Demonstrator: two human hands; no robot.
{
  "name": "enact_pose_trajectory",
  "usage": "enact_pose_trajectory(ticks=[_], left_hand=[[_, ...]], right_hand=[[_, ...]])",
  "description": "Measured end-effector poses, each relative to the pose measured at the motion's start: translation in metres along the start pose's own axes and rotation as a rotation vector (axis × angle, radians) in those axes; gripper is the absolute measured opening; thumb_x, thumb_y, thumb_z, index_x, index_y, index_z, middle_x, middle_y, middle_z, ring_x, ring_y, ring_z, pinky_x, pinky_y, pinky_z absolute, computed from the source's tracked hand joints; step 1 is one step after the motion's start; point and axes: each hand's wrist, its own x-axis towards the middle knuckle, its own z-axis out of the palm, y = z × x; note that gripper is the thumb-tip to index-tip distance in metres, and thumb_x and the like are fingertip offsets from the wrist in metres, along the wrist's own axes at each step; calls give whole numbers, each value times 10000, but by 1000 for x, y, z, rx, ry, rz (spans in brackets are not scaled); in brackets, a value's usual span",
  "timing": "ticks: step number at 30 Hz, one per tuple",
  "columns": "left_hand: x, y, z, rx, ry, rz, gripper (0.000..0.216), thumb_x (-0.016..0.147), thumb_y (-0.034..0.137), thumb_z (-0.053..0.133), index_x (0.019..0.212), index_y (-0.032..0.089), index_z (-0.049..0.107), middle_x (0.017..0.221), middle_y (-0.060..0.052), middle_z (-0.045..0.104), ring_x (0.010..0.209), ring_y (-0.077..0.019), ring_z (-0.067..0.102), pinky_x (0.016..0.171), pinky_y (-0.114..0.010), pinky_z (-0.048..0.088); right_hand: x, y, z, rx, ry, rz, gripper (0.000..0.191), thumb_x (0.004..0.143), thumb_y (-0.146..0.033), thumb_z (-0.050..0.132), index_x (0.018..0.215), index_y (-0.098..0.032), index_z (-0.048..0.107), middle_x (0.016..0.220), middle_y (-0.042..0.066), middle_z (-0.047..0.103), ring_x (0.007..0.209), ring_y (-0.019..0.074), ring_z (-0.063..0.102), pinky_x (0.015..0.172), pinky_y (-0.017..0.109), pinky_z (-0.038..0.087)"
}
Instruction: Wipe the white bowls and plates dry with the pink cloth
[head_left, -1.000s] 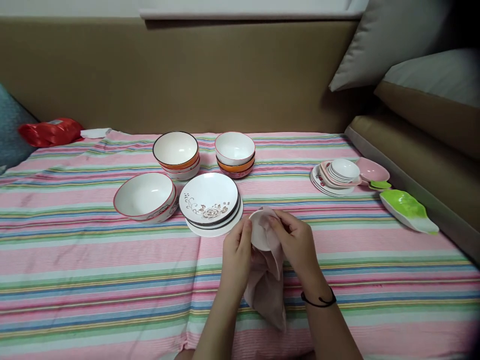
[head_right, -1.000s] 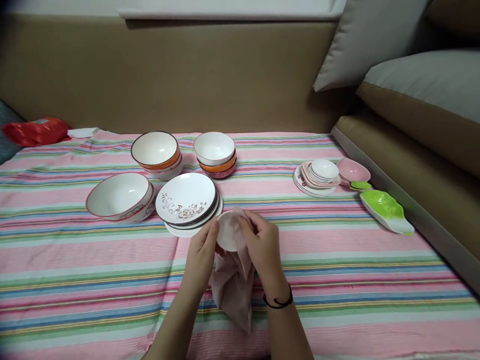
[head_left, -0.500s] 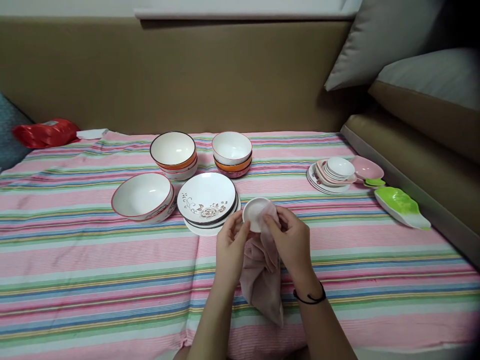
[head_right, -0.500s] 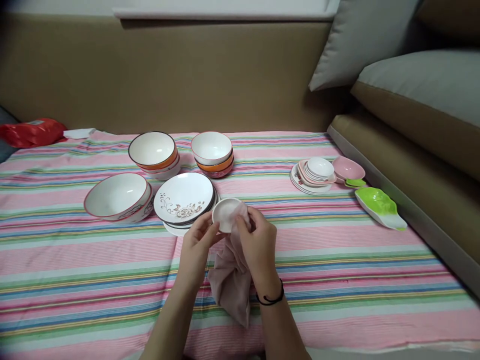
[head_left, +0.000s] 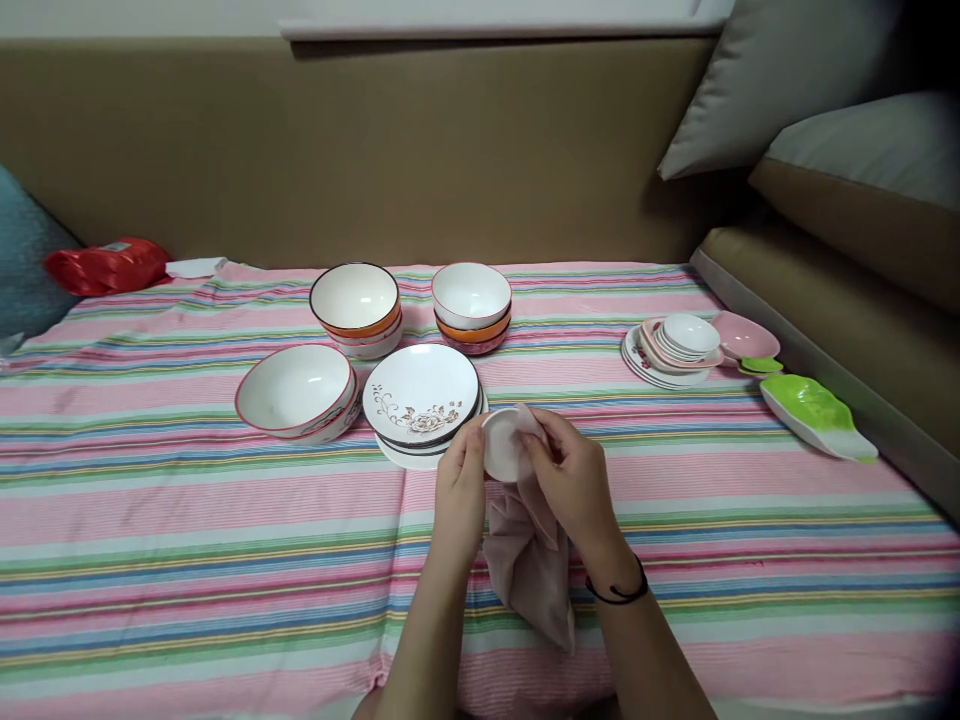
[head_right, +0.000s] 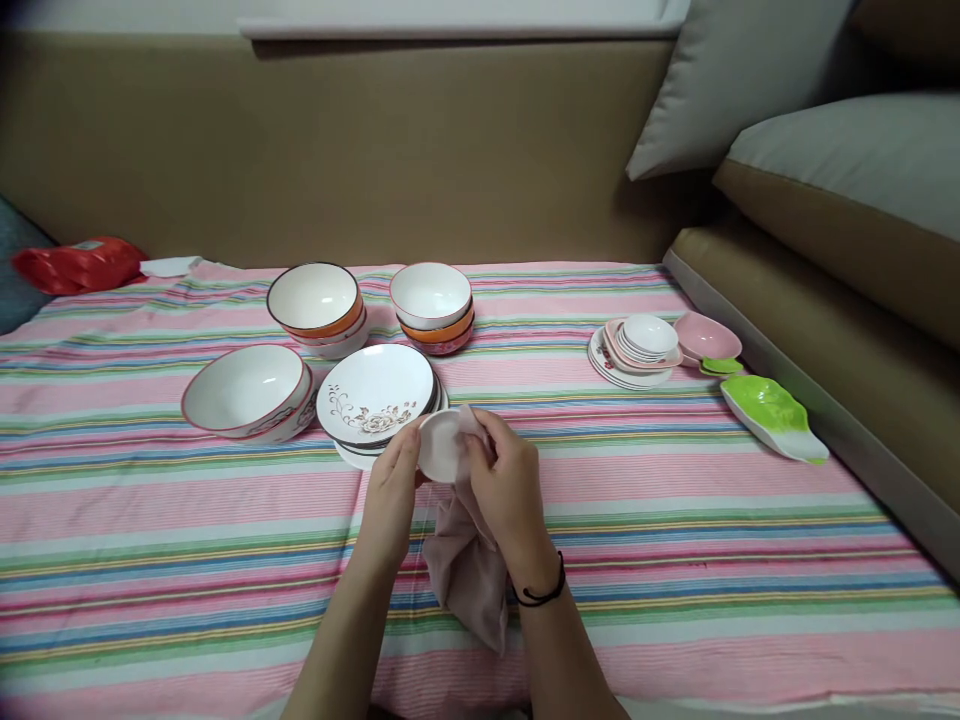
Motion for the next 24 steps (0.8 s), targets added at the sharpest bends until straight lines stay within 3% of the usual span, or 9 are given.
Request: enact_pose_trajectory(ticks=[3, 6, 10, 14, 20, 24], left_hand=[[1, 4, -1, 59, -57, -6, 434, 868, 516, 471, 967, 155, 693, 903, -73, 676, 846, -209, 591, 691, -269, 474], [-1, 7, 0, 60, -72, -5, 443, 868, 534, 460, 948, 161, 684, 891, -66, 669, 786, -191, 586, 653, -258, 467], [-4, 7, 3, -65, -68, -43, 349, 790, 454, 626, 1027, 198, 600, 929, -45, 661, 813, -172, 601, 662, -240, 478], [-6, 3, 4, -119, -43, -1, 293, 747, 336, 693, 978, 179, 605, 950, -57, 676, 885, -180, 614, 743, -253, 480], [-4, 3, 1, -39, -37, 49, 248, 818, 378, 608, 944, 187, 706, 995, -52, 691, 962, -200, 598, 830, -276, 464], [-5, 6, 3, -86, -67, -52, 313, 807, 443, 599, 957, 185, 695, 974, -56, 678, 891, -191, 604, 724, -257, 490]], right_hand=[[-2, -1, -1, -19, 16, 22, 170, 811, -315, 590, 836, -179, 689, 720, 18, 673, 649, 159, 597, 593, 239, 442], [-5, -3, -4, -84, 80, 14, 229, 813, -363, 602, 730, -166, 683, 601, -2, 616, 564, 132, 537, 526, 225, 389], [-3, 0, -4, -96, 159, 45, 256, 857, -334, 516, 912, -166, 701, 739, 32, 679, 653, 164, 580, 581, 252, 421], [1, 7, -2, 115, 120, 117, 263, 816, -304, 554, 1011, -176, 677, 933, 63, 702, 827, 204, 632, 709, 293, 481], [0, 3, -5, 173, 57, 183, 216, 752, -369, 657, 811, -165, 698, 749, 39, 686, 693, 180, 606, 621, 268, 469], [-1, 4, -4, 102, 125, 223, 278, 764, -424, 633, 751, -153, 697, 686, 30, 656, 646, 166, 572, 570, 259, 433]])
